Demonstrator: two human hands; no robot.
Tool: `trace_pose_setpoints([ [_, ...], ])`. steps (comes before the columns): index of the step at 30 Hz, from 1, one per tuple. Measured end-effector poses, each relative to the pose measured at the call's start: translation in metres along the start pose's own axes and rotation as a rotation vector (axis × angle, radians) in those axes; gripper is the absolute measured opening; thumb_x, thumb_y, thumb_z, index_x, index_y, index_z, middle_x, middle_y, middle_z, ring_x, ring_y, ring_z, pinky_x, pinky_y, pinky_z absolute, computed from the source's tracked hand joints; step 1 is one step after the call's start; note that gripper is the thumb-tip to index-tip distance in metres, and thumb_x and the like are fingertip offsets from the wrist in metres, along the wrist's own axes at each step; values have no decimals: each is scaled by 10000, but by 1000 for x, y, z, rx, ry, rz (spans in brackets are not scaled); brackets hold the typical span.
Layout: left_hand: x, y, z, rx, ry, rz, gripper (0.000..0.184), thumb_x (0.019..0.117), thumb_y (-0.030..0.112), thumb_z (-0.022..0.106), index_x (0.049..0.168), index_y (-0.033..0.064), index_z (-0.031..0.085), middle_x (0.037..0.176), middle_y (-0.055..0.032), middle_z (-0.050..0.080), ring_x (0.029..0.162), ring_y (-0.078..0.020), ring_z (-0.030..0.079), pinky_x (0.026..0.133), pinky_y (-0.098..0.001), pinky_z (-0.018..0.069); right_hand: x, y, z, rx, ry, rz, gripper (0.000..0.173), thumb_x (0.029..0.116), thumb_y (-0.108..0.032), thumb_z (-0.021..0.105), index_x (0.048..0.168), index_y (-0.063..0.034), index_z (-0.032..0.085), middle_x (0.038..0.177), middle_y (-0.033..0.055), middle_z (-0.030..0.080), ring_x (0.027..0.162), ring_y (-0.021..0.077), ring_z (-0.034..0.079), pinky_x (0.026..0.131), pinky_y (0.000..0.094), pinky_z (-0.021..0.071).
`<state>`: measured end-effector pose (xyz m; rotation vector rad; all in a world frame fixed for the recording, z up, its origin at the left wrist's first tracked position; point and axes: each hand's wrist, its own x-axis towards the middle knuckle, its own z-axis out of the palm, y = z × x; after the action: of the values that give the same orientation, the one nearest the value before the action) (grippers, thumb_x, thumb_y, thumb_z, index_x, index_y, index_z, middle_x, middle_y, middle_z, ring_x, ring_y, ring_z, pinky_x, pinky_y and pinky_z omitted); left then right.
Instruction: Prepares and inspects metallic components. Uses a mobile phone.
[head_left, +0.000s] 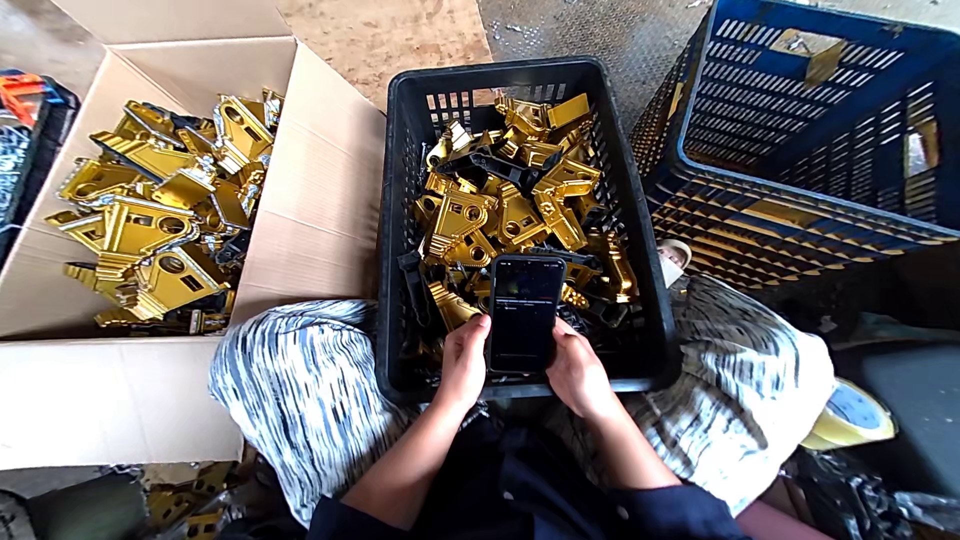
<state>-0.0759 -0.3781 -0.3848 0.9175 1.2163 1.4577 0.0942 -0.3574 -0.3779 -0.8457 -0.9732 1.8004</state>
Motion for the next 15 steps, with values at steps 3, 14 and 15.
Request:
trace_pose_setpoints([
  [3, 0, 0, 0, -2, 3, -3, 387, 1068, 226, 376, 859, 117, 683, 860, 18, 689, 903, -80, 661, 880, -321, 544, 0, 0, 0, 7, 0, 11, 479, 1062, -196, 209, 1349, -19, 550, 1213, 103, 688, 1116, 183, 678, 954, 400, 578],
  [14, 0, 0, 0, 11, -1, 8, 390, 1073, 232, 379, 861, 116, 684, 855, 25, 687, 891, -72, 658, 867, -308, 544, 0, 0, 0, 8, -2, 8, 478, 1060, -200, 215, 1342, -13, 553, 1197, 104, 694, 1106, 180, 682, 952, 396, 580],
  [15, 0, 0, 0, 9, -1, 9, 388, 1073, 233, 383, 863, 113, 687, 857, 24, 688, 893, -72, 658, 868, -307, 544, 0, 0, 0, 6, -4, 8, 478, 1059, -201, 216, 1343, -15, 552, 1200, 102, 693, 1109, 178, 681, 955, 394, 579],
])
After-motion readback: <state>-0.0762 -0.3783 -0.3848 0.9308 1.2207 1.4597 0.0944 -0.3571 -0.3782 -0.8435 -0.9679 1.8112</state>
